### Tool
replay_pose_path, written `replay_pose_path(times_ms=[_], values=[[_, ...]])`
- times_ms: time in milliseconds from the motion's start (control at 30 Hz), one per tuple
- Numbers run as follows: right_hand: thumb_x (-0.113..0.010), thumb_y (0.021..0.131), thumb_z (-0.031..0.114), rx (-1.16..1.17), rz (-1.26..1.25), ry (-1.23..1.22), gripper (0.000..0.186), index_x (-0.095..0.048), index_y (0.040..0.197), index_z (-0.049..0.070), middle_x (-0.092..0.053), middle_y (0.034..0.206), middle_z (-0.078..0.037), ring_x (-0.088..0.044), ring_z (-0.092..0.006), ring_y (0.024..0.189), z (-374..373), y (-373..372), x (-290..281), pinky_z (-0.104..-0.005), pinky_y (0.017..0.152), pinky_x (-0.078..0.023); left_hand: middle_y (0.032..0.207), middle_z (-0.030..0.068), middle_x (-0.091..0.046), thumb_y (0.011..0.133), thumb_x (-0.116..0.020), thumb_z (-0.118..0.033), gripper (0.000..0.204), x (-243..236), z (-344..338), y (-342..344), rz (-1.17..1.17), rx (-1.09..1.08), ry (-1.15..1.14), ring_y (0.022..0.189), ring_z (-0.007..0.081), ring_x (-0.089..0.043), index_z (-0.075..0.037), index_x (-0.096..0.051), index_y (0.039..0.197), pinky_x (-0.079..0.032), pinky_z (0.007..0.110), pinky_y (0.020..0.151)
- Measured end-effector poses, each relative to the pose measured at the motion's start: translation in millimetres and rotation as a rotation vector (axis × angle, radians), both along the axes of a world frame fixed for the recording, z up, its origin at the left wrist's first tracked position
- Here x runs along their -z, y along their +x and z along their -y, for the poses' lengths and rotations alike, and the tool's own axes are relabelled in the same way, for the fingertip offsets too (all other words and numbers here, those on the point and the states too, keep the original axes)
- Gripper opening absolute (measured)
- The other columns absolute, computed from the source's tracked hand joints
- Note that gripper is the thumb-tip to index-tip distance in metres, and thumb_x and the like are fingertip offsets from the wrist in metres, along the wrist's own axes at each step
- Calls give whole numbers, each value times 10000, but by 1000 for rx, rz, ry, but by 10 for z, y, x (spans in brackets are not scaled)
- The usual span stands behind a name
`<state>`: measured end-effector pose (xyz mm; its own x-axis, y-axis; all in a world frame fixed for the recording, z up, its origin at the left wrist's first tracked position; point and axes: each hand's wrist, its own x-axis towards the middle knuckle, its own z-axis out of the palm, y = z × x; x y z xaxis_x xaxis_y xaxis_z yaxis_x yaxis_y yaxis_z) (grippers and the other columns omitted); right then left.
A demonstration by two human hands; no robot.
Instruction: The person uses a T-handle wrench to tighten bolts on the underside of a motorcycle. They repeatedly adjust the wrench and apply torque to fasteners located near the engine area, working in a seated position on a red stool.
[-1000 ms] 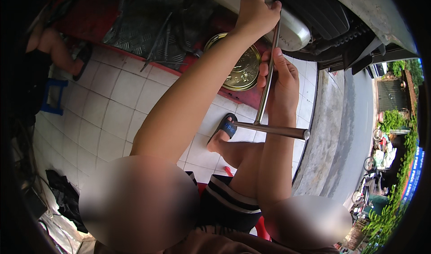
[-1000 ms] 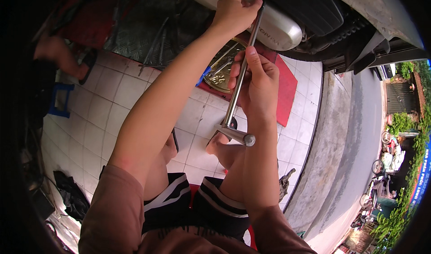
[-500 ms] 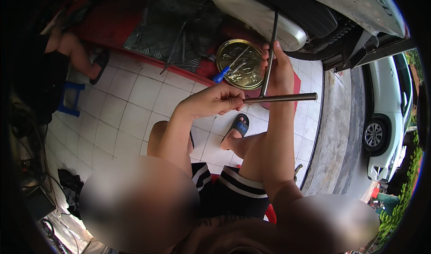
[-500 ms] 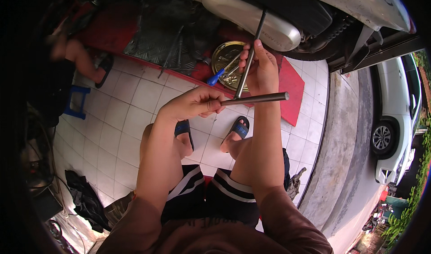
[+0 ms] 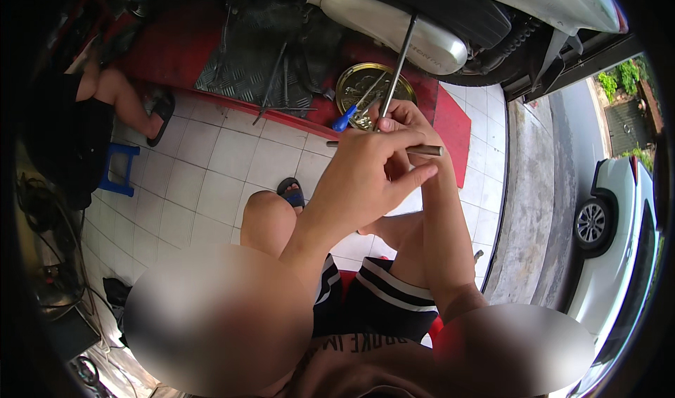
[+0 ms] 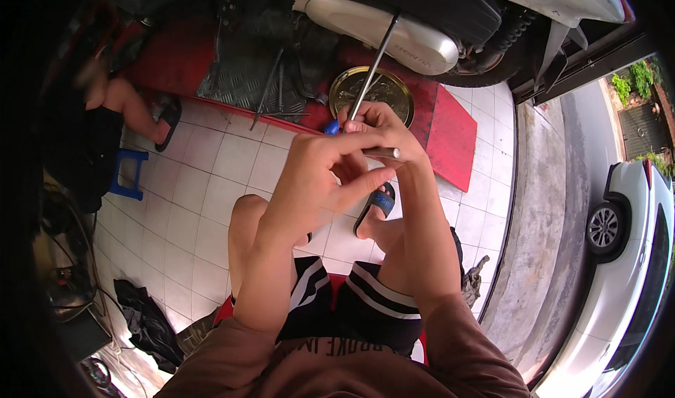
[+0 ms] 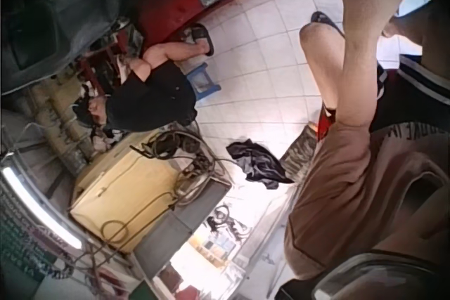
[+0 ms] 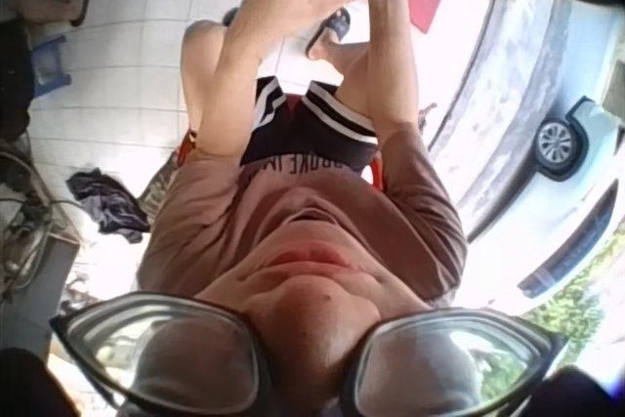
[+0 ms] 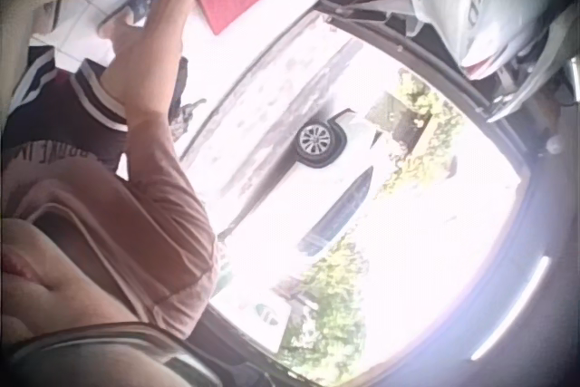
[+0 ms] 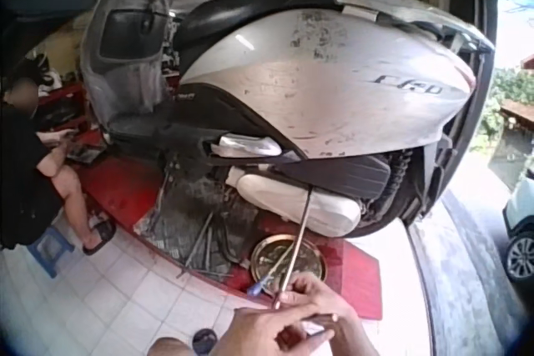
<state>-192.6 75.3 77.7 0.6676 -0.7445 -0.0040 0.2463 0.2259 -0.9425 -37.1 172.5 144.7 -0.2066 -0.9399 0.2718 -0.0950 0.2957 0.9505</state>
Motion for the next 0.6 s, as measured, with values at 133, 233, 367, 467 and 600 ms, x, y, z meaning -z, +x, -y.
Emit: replay_pose_path(times_ms=[133, 233, 367, 467, 600], values=[[-719, 868, 236, -13, 53, 113, 262, -598, 932, 12, -527, 659, 12, -405, -49, 524, 36, -22, -186, -201, 466, -284, 660, 122, -649, 817, -737, -182, 626, 112, -69, 93, 503, 141, 293, 555, 202, -624, 45, -458, 1330, -484, 301, 525], [-707, 879, 231, 47, 108, 133, 245, -599, 948, 22, -511, 645, 18, -384, -51, 511, 32, 112, -181, -205, 458, -267, 651, 111, -630, 840, -714, -209, 766, 197, -44, 308, 456, -135, 316, 544, 184, -598, 32, -314, 1447, -474, 303, 515], [-689, 892, 201, 98, 75, 143, 208, -601, 964, 27, -542, 661, 4, -412, -45, 527, 70, 94, -148, -184, 471, -314, 598, 84, -594, 855, -696, -214, 731, -165, -196, 177, 422, 249, 153, 469, 152, -513, -11, -333, 1456, -435, 274, 500], [-670, 905, 184, 129, 161, 142, 187, -600, 974, 25, -545, 661, 5, -418, -45, 525, 55, 75, -159, -181, 476, -330, 677, 128, -620, 850, -693, -293, 757, 30, -224, 156, 715, 128, 287, 584, 240, -597, 29, -334, 1434, -475, 367, 569], [-645, 921, 189, 124, 285, 169, 185, -595, 976, 19, -521, 635, 15, -407, -52, 528, 66, 63, -221, -191, 469, -307, 705, 143, -617, 837, -712, -290, 746, 26, -194, 128, 329, -150, 85, 639, 282, -624, -29, -360, 1441, -487, 402, 587]])
